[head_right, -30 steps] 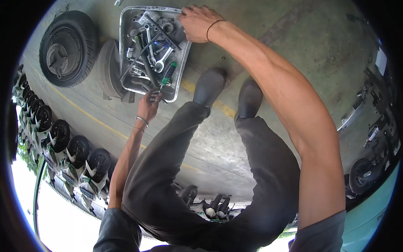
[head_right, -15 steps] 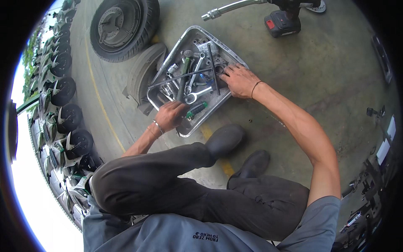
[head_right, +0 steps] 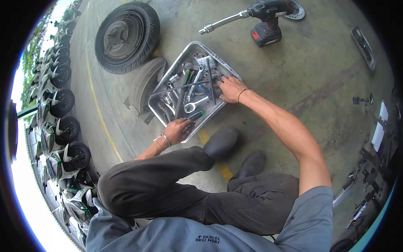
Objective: The person unplugs connectors from the internal battery and wiring of an electric scooter, removes the rear hub motor wheel, and selects tools from a tray to begin further disassembly.
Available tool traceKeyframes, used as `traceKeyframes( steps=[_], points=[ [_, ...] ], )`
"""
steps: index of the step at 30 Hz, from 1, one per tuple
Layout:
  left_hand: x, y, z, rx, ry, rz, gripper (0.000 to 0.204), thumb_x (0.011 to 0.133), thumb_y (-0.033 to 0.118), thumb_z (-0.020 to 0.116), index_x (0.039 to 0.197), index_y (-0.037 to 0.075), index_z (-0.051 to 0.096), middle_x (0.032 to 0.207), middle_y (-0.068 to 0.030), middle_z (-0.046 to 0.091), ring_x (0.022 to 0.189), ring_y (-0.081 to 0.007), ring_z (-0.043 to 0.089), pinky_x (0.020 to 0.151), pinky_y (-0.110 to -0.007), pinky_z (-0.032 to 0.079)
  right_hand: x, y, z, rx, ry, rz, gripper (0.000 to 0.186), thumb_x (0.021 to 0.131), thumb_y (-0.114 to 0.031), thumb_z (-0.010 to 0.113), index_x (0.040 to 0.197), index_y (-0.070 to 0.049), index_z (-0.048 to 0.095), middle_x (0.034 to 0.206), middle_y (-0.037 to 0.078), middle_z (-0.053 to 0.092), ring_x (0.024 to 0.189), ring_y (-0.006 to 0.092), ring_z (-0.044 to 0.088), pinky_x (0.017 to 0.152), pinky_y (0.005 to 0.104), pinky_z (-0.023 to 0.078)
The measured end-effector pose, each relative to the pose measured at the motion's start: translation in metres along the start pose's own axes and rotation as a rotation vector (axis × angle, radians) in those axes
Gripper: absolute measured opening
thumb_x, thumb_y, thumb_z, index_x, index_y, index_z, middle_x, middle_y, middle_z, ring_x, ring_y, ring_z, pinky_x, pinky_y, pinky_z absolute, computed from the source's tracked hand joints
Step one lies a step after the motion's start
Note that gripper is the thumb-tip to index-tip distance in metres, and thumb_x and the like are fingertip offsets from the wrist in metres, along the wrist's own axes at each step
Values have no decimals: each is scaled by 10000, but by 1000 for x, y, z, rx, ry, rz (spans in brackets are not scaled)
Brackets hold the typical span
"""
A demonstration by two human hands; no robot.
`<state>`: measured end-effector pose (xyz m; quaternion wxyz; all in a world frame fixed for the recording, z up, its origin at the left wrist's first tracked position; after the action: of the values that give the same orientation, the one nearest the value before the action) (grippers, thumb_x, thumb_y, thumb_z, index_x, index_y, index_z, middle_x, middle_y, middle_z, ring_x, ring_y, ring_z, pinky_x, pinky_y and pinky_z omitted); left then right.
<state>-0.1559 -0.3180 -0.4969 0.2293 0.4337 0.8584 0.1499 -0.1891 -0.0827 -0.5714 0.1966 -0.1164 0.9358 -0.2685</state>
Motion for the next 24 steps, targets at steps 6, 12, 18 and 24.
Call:
traceKeyframes(
  steps=[6, 12, 18, 24],
  points=[
    [-16, -15, 3, -77, 18, -95, 161, 869, 165, 629, 992, 63, 651, 898, -131, 645, 792, -326, 644, 698, -413, 528, 6, -8, -6, -16, -90, 44, 471, 803, -269, 663, 1170, 10, 563, 1260, 230, 504, 1248, 388, 440, 1038, 475, 397],
    [-23, -22, 5, -67, 54, -108, 155, 866, 157, 631, 986, 63, 656, 909, -129, 647, 798, -331, 643, 696, -415, 524, 12, -6, -5, -82, -50, 6, 457, 795, -236, 653, 1147, 37, 554, 1199, 255, 564, 1164, 403, 523, 990, 460, 435],
    [-15, -20, -2, -90, 65, -136, 163, 874, 183, 612, 960, 53, 660, 902, -127, 649, 800, -328, 641, 710, -416, 520, -1, -40, -27, -179, -118, -169, 445, 754, -211, 672, 1114, 25, 561, 850, 209, 675, 878, 384, 654, 792, 463, 511],
    [-14, -23, 1, -57, 33, -115, 167, 873, 189, 610, 966, 58, 654, 869, -119, 638, 799, -318, 632, 714, -411, 512, -17, -96, -50, -87, -194, -214, 238, 760, -187, 662, 874, 18, 622, 825, 221, 648, 837, 400, 631, 763, 479, 494]
  ],
)
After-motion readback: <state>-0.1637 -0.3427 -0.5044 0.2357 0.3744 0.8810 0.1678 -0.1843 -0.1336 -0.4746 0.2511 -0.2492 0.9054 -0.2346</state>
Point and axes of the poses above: each hand's wrist, its own x-axis towards the middle knuckle, its own z-axis out of the palm, y = z × x, the point moved 6 cm from there along x, towards the middle knuckle
